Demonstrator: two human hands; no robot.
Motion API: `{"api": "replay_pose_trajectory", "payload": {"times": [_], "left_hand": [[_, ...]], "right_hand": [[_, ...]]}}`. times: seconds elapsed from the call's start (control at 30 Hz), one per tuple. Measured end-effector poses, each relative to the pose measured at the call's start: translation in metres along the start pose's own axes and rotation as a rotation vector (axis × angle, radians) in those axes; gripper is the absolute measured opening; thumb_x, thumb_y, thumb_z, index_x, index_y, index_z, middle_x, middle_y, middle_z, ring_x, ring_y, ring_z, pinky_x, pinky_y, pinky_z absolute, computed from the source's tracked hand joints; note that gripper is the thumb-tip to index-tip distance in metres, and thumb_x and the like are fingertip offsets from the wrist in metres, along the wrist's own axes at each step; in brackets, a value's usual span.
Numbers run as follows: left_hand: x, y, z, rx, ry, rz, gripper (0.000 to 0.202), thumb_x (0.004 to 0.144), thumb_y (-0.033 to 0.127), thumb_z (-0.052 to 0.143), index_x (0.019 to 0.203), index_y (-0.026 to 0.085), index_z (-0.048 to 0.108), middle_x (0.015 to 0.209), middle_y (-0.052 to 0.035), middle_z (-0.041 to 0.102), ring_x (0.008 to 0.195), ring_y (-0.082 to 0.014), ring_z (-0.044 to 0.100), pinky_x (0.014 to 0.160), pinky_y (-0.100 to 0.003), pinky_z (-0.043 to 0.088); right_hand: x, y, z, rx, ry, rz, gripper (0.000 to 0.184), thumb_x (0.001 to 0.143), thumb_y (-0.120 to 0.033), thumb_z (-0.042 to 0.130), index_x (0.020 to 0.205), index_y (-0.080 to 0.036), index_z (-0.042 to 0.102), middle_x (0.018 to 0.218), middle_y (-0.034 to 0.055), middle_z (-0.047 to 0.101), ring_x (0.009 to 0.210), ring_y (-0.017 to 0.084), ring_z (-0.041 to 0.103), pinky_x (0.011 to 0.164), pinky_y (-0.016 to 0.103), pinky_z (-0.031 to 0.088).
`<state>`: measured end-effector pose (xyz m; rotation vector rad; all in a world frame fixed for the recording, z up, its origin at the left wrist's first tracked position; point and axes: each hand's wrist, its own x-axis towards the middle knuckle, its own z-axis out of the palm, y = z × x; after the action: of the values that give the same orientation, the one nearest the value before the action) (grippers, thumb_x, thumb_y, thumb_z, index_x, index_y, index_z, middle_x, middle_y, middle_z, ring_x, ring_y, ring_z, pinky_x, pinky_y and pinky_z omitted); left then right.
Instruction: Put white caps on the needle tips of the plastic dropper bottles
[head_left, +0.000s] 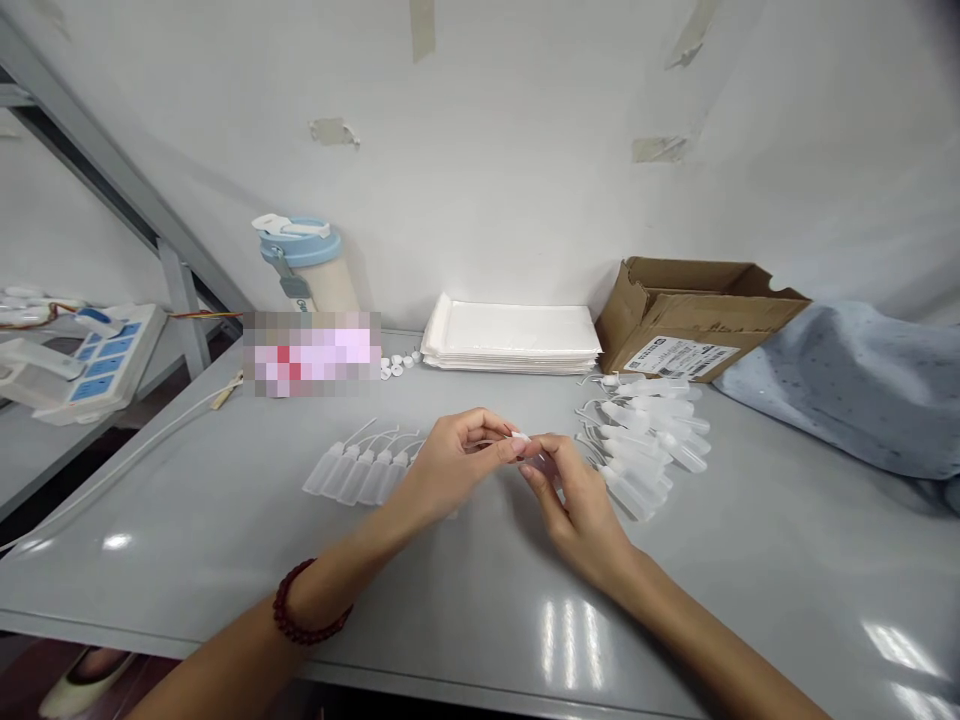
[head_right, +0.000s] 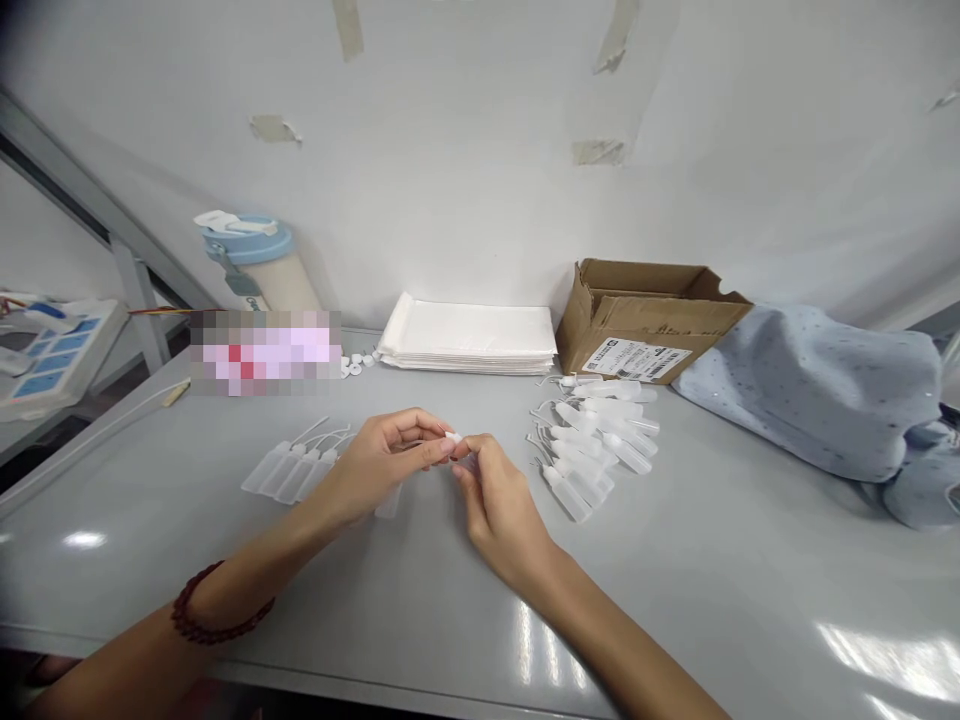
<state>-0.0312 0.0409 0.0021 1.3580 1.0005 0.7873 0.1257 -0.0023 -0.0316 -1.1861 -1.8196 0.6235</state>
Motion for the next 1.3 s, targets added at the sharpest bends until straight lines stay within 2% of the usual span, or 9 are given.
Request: {"api": "replay_pose_trajectory", "payload": {"times": [0.17, 0.33, 0.5, 0.67, 0.87, 1.0, 1.17, 1.23, 1.3], "left_hand": [[-0.001, 0.000, 0.002, 0.022, -0.008, 0.015, 0.022, 0.078, 0.036, 0.063, 0.086, 0.016, 0.066, 0.088, -0.0063, 0.070, 0.084, -0.0197, 0.064, 0.077, -0.030, 0.049], [-0.002, 0.000, 0.000, 0.095, -0.017, -0.011, 0.022, 0.077, 0.039, 0.064, 0.081, 0.017, 0.068, 0.085, -0.0050, 0.069, 0.082, -0.0194, 0.063, 0.075, -0.029, 0.047], [-0.003, 0.001, -0.003, 0.165, -0.041, -0.060, 0.026, 0.076, 0.043, 0.061, 0.076, 0.019, 0.070, 0.076, -0.0029, 0.069, 0.075, -0.0192, 0.061, 0.068, -0.029, 0.044], [-0.003, 0.001, -0.004, 0.280, -0.047, -0.041, 0.030, 0.079, 0.043, 0.056, 0.071, 0.018, 0.070, 0.066, -0.0017, 0.066, 0.064, -0.0170, 0.056, 0.057, -0.026, 0.039], [-0.007, 0.011, -0.004, 0.495, 0.036, 0.116, 0.028, 0.082, 0.037, 0.053, 0.067, 0.019, 0.069, 0.063, 0.0005, 0.063, 0.057, -0.0136, 0.048, 0.053, -0.025, 0.034], [-0.011, 0.013, -0.001, 0.482, -0.038, 0.161, 0.026, 0.084, 0.036, 0.054, 0.072, 0.019, 0.070, 0.066, 0.0001, 0.064, 0.060, -0.0139, 0.050, 0.055, -0.024, 0.035], [-0.016, 0.011, 0.010, 0.495, -0.129, 0.280, 0.029, 0.085, 0.030, 0.052, 0.063, 0.018, 0.065, 0.055, 0.0016, 0.056, 0.055, -0.0122, 0.045, 0.054, -0.024, 0.033], [-0.016, 0.011, 0.009, 0.460, -0.139, 0.272, 0.033, 0.086, 0.032, 0.051, 0.059, 0.017, 0.064, 0.055, 0.0015, 0.056, 0.055, -0.0118, 0.048, 0.055, -0.024, 0.036], [-0.014, 0.010, 0.005, 0.372, -0.070, 0.170, 0.037, 0.086, 0.038, 0.050, 0.060, 0.016, 0.063, 0.056, 0.0005, 0.058, 0.055, -0.0122, 0.051, 0.055, -0.023, 0.039]], "right_hand": [[0.000, 0.004, 0.000, -0.100, 0.052, -0.063, 0.016, 0.090, -0.013, 0.044, 0.102, -0.023, 0.044, 0.085, 0.0035, 0.060, 0.068, 0.016, 0.059, 0.061, 0.028, 0.049], [-0.001, 0.004, 0.002, -0.182, 0.063, -0.100, 0.021, 0.089, -0.015, 0.047, 0.108, -0.022, 0.042, 0.088, 0.0052, 0.062, 0.071, 0.017, 0.061, 0.059, 0.027, 0.049], [0.000, 0.006, 0.001, -0.347, 0.044, -0.212, 0.015, 0.092, -0.019, 0.043, 0.106, -0.021, 0.044, 0.078, 0.0045, 0.063, 0.058, 0.017, 0.059, 0.049, 0.027, 0.045], [0.003, 0.009, 0.000, -0.499, 0.059, -0.307, 0.013, 0.093, -0.020, 0.041, 0.102, -0.019, 0.050, 0.069, 0.0043, 0.060, 0.057, 0.018, 0.057, 0.049, 0.027, 0.044], [0.004, 0.013, -0.002, -0.512, 0.092, -0.292, 0.013, 0.092, -0.020, 0.044, 0.103, -0.018, 0.051, 0.069, 0.0046, 0.059, 0.057, 0.017, 0.055, 0.050, 0.027, 0.041], [0.004, 0.015, -0.002, -0.489, 0.088, -0.268, 0.015, 0.091, -0.017, 0.042, 0.103, -0.018, 0.051, 0.071, 0.0050, 0.060, 0.059, 0.018, 0.055, 0.051, 0.027, 0.041], [0.004, 0.012, -0.003, -0.399, 0.074, -0.232, 0.017, 0.091, -0.019, 0.039, 0.101, -0.018, 0.052, 0.070, 0.0043, 0.059, 0.059, 0.017, 0.055, 0.051, 0.026, 0.043], [0.004, 0.008, -0.005, -0.360, 0.079, -0.192, 0.017, 0.092, -0.021, 0.038, 0.102, -0.018, 0.052, 0.070, 0.0029, 0.059, 0.057, 0.015, 0.054, 0.051, 0.025, 0.043], [0.005, 0.002, -0.008, -0.238, 0.079, -0.067, 0.015, 0.093, -0.023, 0.040, 0.100, -0.019, 0.053, 0.068, 0.0002, 0.058, 0.054, 0.012, 0.051, 0.051, 0.023, 0.041]]}}
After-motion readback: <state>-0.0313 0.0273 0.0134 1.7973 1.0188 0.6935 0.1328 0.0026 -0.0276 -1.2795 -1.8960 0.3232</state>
